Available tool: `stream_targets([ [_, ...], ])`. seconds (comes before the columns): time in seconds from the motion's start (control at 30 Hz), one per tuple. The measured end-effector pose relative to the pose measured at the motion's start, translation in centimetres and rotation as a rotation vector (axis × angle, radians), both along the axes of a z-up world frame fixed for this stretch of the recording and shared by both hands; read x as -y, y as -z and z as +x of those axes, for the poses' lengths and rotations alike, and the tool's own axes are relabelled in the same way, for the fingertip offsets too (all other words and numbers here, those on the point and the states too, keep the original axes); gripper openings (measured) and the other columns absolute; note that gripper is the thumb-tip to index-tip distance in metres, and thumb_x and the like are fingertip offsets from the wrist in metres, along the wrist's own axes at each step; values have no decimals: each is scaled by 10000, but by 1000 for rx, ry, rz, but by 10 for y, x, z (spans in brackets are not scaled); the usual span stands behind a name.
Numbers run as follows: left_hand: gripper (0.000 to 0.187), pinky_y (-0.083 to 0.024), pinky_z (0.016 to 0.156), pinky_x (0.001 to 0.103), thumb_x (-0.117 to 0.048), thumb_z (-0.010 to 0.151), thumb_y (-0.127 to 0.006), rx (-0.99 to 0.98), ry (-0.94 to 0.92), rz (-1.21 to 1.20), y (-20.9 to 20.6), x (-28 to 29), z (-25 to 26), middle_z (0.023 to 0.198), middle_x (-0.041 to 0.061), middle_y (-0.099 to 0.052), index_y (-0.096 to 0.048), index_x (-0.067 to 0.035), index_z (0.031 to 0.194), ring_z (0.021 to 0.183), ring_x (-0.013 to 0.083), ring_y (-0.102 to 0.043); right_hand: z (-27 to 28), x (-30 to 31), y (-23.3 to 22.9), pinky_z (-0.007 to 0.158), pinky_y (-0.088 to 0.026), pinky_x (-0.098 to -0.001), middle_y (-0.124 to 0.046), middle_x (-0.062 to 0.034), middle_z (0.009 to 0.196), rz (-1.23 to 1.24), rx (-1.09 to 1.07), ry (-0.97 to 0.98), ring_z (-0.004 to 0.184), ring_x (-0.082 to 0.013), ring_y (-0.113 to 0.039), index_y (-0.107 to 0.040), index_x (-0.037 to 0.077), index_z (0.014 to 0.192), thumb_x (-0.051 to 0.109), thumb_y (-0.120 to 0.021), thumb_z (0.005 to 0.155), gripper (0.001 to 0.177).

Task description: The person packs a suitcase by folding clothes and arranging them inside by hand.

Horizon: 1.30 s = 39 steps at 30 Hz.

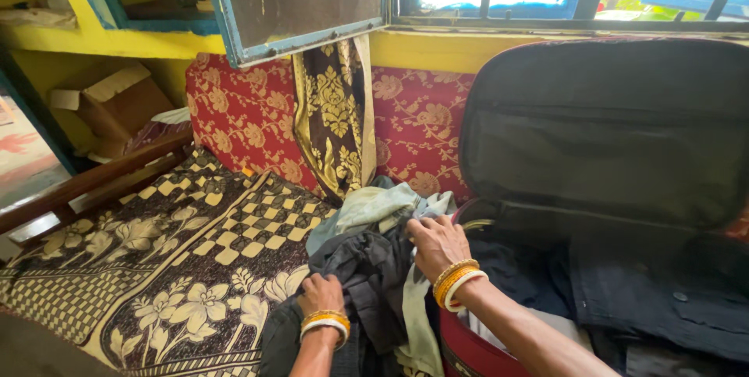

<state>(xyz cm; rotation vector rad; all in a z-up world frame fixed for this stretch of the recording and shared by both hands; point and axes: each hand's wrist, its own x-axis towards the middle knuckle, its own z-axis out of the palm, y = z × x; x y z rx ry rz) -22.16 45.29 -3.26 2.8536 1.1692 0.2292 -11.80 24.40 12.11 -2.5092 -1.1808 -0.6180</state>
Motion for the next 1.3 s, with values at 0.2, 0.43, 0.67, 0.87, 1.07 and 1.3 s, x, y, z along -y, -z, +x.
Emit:
stream_targets([
  [0.2, 187, -555, 906, 481, -108, 939, -543, 404, 46, 58, -32, -18, 16, 1135, 232, -640, -632, -34, 1087, 1094, 421, -621, 0, 5, -53, 832, -513, -518, -727, -146, 1008, 319, -402, 125, 997, -407, -670, -673, 218, 1090, 149, -607, 880, 231],
  [0.43, 184, -546, 828, 516, -134, 879, -634, 877, 145, 41, -173, 25, 60, 1086, 236, -679, -637, 0, 1005, 983, 435, -666, 12, 42, -132, 817, -546, -454, -757, -196, 969, 775, -478, 51, 965, -390, -729, -676, 176, 1096, 244, -558, 974, 183],
  [0.67, 157, -545, 810, 501, -121, 862, -676, 1138, 372, 38, -257, 132, 100, 991, 213, -665, -621, 1, 946, 918, 410, -670, 39, 114, -172, 849, -502, -397, -739, -197, 980, 962, -314, 197, 936, -316, -701, -713, 141, 1080, 246, -579, 986, 195],
  [0.87, 218, -505, 886, 469, -178, 911, -639, 1187, 557, -40, -279, 249, 145, 1015, 199, -659, -627, 8, 1024, 982, 363, -646, 98, 210, -134, 889, -465, -353, -698, -155, 1023, 1149, -89, 163, 957, -275, -630, -731, 47, 1059, 108, -562, 950, 210],
  [1.07, 189, -489, 970, 453, -181, 1022, -561, 1037, 871, 0, -283, 376, 180, 1043, 166, -657, -655, -18, 1031, 1028, 344, -629, 159, 337, -108, 859, -454, -345, -646, -113, 996, 1234, 13, 315, 882, -216, -594, -650, 2, 1178, 103, -581, 992, 223],
  [1.3, 439, -472, 950, 512, -333, 873, -760, 780, 1075, -310, -223, 440, 171, 1184, 206, -645, -642, -56, 1192, 1128, 400, -598, 191, 399, -17, 785, -539, -522, -671, -176, 1021, 1112, -447, 539, 857, -341, -642, -665, 8, 1199, 90, -504, 920, 334],
])
